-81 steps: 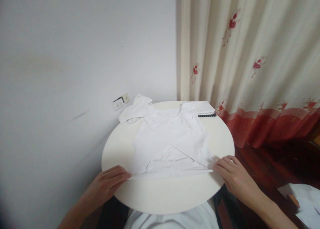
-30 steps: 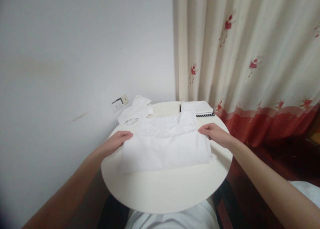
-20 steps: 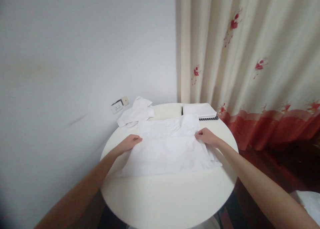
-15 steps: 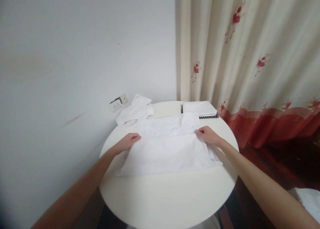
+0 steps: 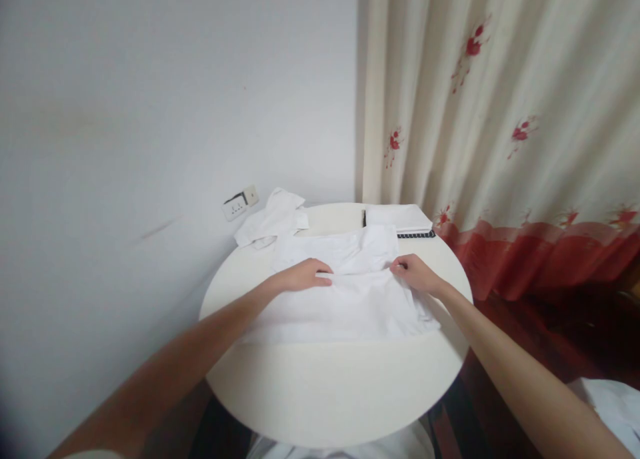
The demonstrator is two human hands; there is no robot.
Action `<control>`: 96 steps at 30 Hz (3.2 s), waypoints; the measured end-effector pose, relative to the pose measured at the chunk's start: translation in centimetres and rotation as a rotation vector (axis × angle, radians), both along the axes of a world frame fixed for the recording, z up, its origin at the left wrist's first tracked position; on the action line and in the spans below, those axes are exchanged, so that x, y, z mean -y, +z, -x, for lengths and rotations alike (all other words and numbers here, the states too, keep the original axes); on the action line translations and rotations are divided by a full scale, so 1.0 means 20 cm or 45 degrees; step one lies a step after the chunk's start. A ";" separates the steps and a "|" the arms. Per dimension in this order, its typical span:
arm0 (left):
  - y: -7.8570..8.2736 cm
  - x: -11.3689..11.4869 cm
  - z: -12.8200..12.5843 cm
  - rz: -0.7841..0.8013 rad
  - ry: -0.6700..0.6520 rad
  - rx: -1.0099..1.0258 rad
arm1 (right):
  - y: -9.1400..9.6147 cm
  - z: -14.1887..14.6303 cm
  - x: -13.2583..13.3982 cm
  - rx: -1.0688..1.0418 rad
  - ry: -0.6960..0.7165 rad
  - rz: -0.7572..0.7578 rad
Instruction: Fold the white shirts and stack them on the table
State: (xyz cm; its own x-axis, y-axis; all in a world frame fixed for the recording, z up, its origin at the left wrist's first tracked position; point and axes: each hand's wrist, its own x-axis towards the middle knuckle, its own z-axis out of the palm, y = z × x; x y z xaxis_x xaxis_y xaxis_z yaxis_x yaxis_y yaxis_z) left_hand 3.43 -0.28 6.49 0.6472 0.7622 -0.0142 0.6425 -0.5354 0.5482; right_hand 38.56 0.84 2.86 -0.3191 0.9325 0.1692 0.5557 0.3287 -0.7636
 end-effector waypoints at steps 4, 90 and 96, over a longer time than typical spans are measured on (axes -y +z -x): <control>0.01 -0.06 -0.01 0.068 -0.009 0.002 | -0.01 -0.03 0.00 -0.073 0.010 0.008; -0.26 0.33 -0.02 -0.460 0.319 -0.455 | -0.12 0.63 0.25 0.789 0.108 -0.366; -0.25 0.36 0.25 -0.426 0.275 -0.487 | -0.15 0.30 0.24 0.886 -0.009 -0.301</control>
